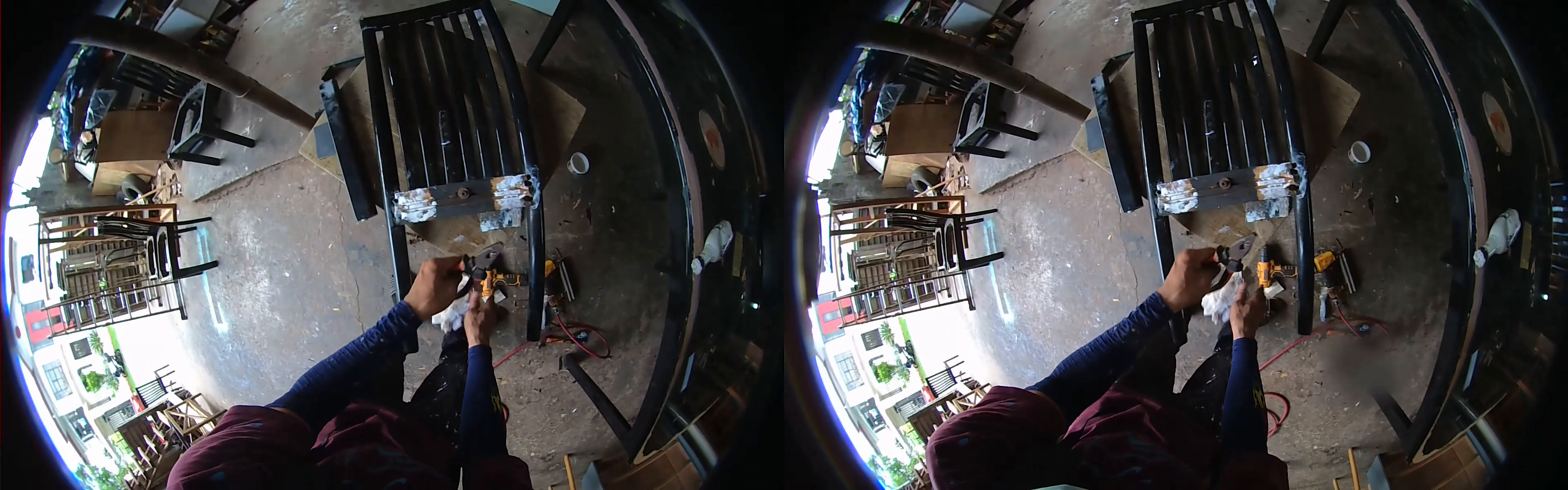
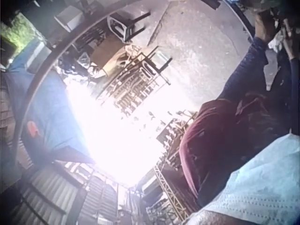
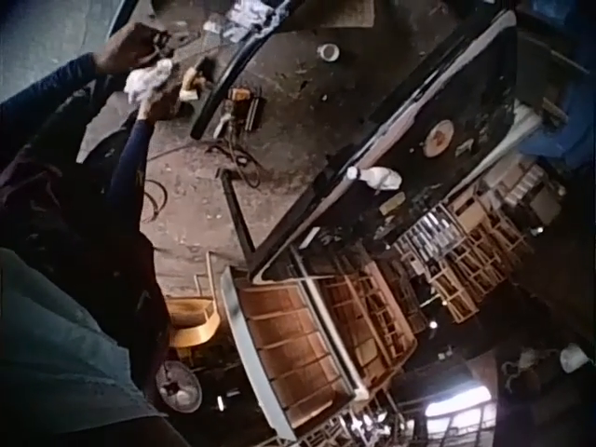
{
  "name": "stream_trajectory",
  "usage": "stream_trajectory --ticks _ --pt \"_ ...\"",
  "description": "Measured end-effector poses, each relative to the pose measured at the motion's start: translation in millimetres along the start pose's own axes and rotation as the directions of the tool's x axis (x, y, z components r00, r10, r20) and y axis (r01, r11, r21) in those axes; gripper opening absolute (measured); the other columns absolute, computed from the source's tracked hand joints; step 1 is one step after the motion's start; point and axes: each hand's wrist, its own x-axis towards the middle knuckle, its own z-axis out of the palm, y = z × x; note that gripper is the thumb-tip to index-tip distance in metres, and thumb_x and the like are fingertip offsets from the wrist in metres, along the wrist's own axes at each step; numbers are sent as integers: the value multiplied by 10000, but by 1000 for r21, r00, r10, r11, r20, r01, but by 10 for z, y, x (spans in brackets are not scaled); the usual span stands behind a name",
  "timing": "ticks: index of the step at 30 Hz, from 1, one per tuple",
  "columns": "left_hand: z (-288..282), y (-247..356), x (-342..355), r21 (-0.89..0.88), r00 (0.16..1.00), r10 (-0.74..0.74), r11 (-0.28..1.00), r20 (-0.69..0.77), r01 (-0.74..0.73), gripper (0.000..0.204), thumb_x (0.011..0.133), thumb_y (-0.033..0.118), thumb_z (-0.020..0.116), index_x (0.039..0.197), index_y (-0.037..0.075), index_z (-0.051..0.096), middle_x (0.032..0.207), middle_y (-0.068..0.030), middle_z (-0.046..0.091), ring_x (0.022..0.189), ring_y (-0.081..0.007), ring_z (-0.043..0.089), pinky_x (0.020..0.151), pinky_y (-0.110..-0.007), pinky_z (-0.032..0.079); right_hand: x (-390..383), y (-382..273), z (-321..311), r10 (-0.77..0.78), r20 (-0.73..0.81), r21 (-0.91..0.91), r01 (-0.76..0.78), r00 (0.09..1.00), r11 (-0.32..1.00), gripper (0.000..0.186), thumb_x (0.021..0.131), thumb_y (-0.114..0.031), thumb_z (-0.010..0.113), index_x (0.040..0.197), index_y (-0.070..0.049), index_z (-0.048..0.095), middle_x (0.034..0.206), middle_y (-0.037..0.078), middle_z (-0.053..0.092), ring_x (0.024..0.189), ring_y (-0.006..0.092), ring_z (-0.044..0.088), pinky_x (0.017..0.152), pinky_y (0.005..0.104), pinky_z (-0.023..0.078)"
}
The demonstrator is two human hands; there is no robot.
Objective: Repairing a metal and wood chair using pliers and a pneumatic nail gun to secure components.
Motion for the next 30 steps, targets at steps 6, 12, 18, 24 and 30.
stream_trajectory --ticks 6,12,18,24,30 --pt "-40 -319 -554 -423 828 -527 716 193 555 92 931 17 600 984 -36 652 798 -56 673 719 -125 616 614 -343 514 -452 -1269 -654 -172 476 671 -229 863 705 574 981 -548 575 1208 -25 645 982 78 678 825 145 666 561 304 540" --pt "29 -523 -384 -63 965 -97 991 243 116 144 925 78 596 1008 -36 626 843 -204 708 765 -272 722 653 -392 549 -316 -1445 -770 -43 441 557 -236 897 796 560 948 -521 651 1124 11 651 744 12 602 543 75 551 365 263 430" --pt "-529 -97 -182 88 888 -138 990 439 111 334 947 91 669 1266 -5 642 1046 -150 748 993 -207 716 862 -337 574 -265 -1111 -689 -24 243 695 -157 970 702 525 965 -419 642 1328 -42 602 1021 58 723 804 136 682 595 290 504" --pt "-1730 -123 257 -111 987 -153 981 58 158 242 964 40 620 1182 -52 671 1015 -120 745 881 -161 711 810 -300 582 -61 -1388 -522 -242 -40 -230 227 970 947 372 863 -274 708 1067 12 587 987 239 654 923 423 650 798 486 527" --pt "-2759 -388 1192 -120 976 -146 985 -163 127 291 950 89 634 1183 -84 657 956 -127 737 833 -192 720 750 -312 580 205 -1817 -316 -318 -82 -247 290 945 925 564 737 -30 721 1246 24 485 1210 271 528 1137 447 550 940 486 489"
